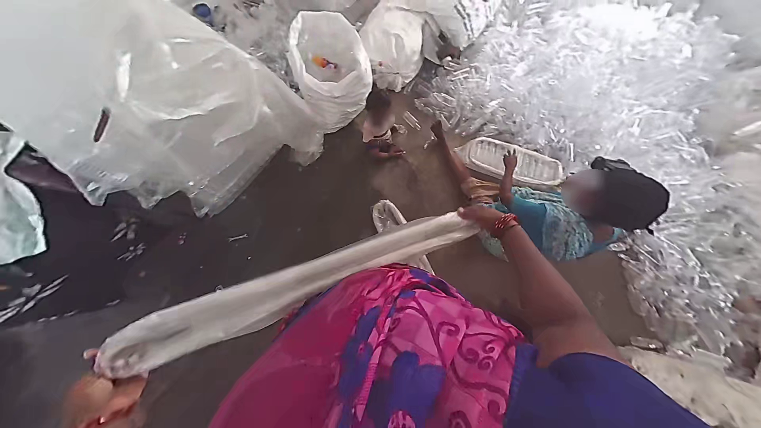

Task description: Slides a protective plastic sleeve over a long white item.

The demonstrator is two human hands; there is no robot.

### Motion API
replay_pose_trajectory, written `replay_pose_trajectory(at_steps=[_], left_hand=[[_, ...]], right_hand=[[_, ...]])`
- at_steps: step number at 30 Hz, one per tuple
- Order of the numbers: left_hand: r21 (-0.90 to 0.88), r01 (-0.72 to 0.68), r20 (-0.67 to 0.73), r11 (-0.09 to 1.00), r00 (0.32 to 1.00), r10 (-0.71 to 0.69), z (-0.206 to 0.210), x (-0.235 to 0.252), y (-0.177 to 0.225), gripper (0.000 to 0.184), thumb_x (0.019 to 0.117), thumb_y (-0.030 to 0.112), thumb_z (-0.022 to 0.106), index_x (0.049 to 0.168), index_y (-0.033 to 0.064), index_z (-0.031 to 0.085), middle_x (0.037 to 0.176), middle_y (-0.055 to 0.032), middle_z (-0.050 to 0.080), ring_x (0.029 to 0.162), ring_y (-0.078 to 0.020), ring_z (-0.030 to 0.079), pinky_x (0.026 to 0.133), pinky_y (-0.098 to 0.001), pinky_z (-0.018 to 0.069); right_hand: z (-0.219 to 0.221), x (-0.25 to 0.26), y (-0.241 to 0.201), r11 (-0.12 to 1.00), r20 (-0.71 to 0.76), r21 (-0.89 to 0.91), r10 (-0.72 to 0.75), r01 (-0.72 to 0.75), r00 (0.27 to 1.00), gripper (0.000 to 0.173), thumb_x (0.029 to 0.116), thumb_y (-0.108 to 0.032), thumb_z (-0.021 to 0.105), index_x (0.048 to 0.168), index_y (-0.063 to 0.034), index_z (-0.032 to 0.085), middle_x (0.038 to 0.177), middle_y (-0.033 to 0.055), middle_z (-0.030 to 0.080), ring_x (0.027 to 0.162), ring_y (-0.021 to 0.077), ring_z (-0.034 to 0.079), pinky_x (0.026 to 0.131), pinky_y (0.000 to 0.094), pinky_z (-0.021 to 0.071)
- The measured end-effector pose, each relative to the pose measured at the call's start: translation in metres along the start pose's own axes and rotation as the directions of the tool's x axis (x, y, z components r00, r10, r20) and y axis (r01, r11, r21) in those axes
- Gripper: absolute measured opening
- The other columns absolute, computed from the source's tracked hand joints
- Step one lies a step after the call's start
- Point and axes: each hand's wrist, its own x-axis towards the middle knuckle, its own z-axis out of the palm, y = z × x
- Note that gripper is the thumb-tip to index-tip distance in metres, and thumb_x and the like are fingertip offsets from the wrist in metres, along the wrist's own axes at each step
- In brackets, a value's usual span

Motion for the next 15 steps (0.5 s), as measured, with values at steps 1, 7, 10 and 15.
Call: replay_pose_trajectory(at_steps=[1, 7, 10, 15], left_hand=[[0.002, 0.032, -0.114, 0.999, 0.993, -0.032, 0.011, 0.011, 0.009, 0.041, 0.112, 0.044, 0.024, 0.105, 0.0201, 0.056, 0.081, 0.0114, 0.065, 0.073, 0.0013, 0.064, 0.067, -0.0204, 0.0558], [0.149, -0.591, -0.156, 0.793, 0.777, 0.609, 0.052, 0.074, 0.097, 0.026, 0.1076, 0.017, 0.046, 0.127, 0.0049, 0.058, 0.114, -0.0007, 0.066, 0.105, -0.0066, 0.063, 0.096, -0.027, 0.0521], [0.445, -0.648, -0.085, 0.618, 0.656, 0.75, 0.089, 0.019, 0.113, 0.03, 0.105, 0.012, 0.046, 0.126, -0.0099, 0.05, 0.115, -0.0095, 0.062, 0.107, -0.0066, 0.061, 0.097, -0.0255, 0.0494], [0.849, 0.075, 0.118, 0.524, 0.938, -0.325, 0.06, -0.048, -0.058, 0.042, 0.1108, 0.016, 0.042, 0.13, -0.0193, 0.052, 0.126, -0.0393, 0.058, 0.12, -0.0451, 0.059, 0.108, -0.0562, 0.0419]], right_hand=[[-0.003, 0.007, -0.016, 0.996, -0.098, 0.065, -0.048, 0.055, 0.994, 0.038, 0.1084, -0.028, 0.048, 0.12, 0.0056, 0.061, 0.103, 0.0147, 0.063, 0.089, 0.0182, 0.06, 0.085, 0.0393, 0.0518], [-0.008, -0.012, -0.17, 0.8, -0.691, -0.063, -0.467, 0.597, 0.552, 0.04, 0.1095, -0.029, 0.045, 0.111, 0.0061, 0.063, 0.092, 0.0067, 0.062, 0.081, 0.0055, 0.059, 0.08, 0.0277, 0.0521], [0.017, -0.031, -0.179, 0.661, -0.677, -0.351, -0.668, 0.663, 0.308, 0.042, 0.1063, -0.024, 0.044, 0.117, 0.0127, 0.06, 0.104, 0.0202, 0.066, 0.097, 0.0176, 0.064, 0.09, 0.0372, 0.0517], [0.09, 0.011, -0.026, 0.815, 0.111, -0.553, -0.136, 0.175, 0.984, 0.032, 0.1053, -0.013, 0.053, 0.124, 0.0111, 0.062, 0.122, 0.0315, 0.064, 0.115, 0.0427, 0.061, 0.103, 0.0571, 0.0444]])
